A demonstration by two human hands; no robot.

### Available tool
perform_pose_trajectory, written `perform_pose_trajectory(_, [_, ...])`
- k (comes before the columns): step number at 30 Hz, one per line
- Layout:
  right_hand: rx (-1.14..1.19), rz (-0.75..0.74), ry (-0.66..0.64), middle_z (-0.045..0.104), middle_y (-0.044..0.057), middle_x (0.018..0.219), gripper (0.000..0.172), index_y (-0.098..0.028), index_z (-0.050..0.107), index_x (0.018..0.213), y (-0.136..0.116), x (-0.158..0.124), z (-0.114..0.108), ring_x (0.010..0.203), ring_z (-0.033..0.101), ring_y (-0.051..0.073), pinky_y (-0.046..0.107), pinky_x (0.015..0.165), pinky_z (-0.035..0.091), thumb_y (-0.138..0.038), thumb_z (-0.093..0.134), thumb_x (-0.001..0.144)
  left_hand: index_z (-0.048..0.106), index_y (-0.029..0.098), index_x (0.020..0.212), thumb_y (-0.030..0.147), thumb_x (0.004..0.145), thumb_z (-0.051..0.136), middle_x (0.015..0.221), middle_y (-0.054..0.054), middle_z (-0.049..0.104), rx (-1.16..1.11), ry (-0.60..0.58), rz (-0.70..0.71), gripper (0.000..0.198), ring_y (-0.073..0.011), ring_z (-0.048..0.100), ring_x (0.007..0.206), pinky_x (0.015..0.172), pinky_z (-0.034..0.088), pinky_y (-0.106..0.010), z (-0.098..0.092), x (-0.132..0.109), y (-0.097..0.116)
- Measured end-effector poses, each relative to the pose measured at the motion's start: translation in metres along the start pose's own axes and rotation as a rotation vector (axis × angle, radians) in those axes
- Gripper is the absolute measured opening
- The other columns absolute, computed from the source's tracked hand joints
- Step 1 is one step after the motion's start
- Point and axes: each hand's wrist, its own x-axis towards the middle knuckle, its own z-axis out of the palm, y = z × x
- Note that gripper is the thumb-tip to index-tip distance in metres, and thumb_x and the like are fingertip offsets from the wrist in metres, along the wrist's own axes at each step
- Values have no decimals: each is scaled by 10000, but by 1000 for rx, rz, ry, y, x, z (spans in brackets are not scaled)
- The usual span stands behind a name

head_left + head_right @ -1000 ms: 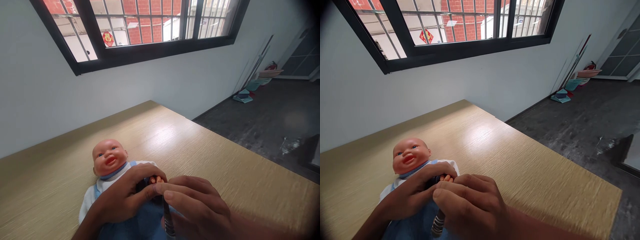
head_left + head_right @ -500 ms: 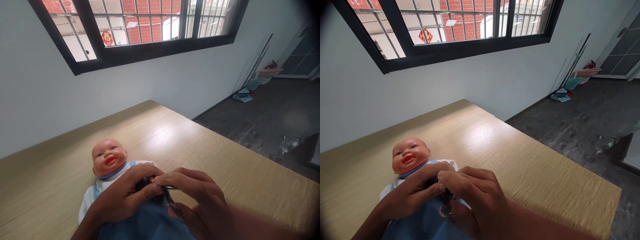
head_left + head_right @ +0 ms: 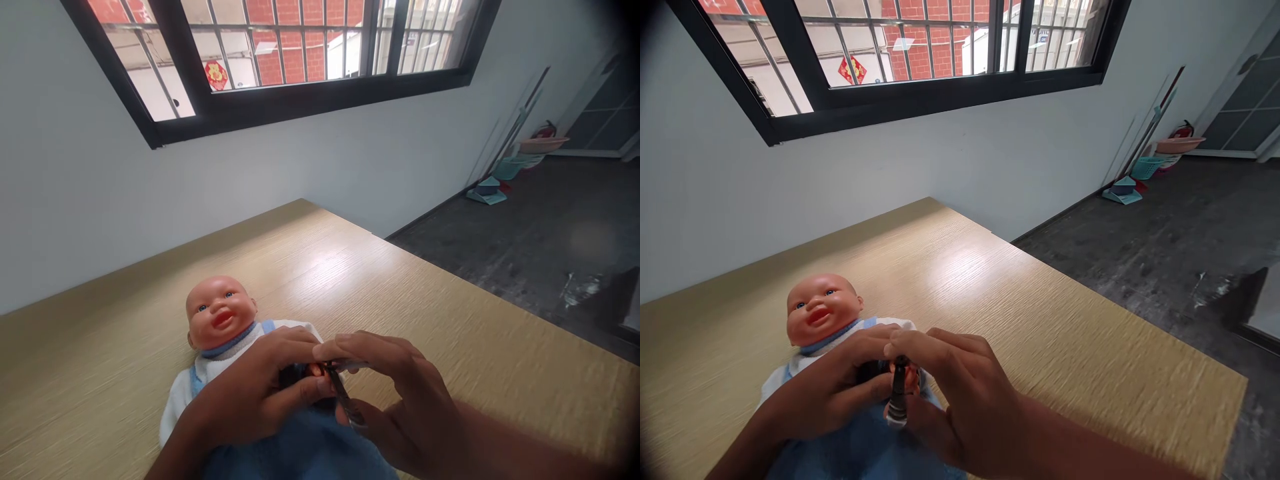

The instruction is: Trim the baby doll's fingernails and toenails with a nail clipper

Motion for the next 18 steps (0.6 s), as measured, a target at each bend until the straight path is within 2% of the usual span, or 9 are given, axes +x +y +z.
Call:
perform_pose_trajectory(3, [-26, -27, -18, 762, 39, 994, 301, -173, 492, 1360, 1, -3, 1, 763, 727, 153, 290, 721, 604, -357, 490, 1121, 744, 210, 974, 379, 1065, 558, 923, -28, 698, 68, -8, 16, 268, -173, 624, 866, 814, 491, -287, 1, -1, 0])
perform_pose_trajectory(9, [-54, -49, -11, 757, 69, 989, 297, -149, 487, 1326, 2, -7, 1, 796, 747, 186, 312, 687, 601, -348, 450, 1108, 735, 209, 945, 423, 1068, 552, 920, -30, 699, 71, -10, 5, 307, -178, 635, 878, 811, 497, -276, 1, -1, 0])
perform_pose_trajectory(13, [-63, -119, -42, 758, 68, 937, 278, -131, 508, 1291, 1, -4, 0, 832, 758, 196, 327, 727, 612, -329, 428, 1113, 742, 202, 980, 435, 1067, 553, 955, -46, 720, 73, -1, 22, 312, -196, 655, 932, 833, 523, -294, 1, -1, -1])
perform_pose_trajectory(16, [-109, -199, -80, 746, 42, 842, 200, -138, 547, 1175, -1, 2, -2, 817, 758, 183, 296, 706, 601, -282, 416, 1129, 754, 218, 1082, 426, 1074, 541, 1023, -55, 735, 76, -1, 31, 297, -212, 661, 1018, 887, 536, -317, 1, -2, -2])
perform_pose_trajectory(18, [-147, -238, -98, 740, 36, 803, 216, -156, 571, 1049, -3, 5, -4, 829, 761, 180, 283, 702, 592, -234, 389, 1136, 746, 238, 1169, 415, 1078, 538, 1052, -52, 737, 72, -4, 34, 288, -216, 657, 1059, 928, 530, -329, 1, -2, -2])
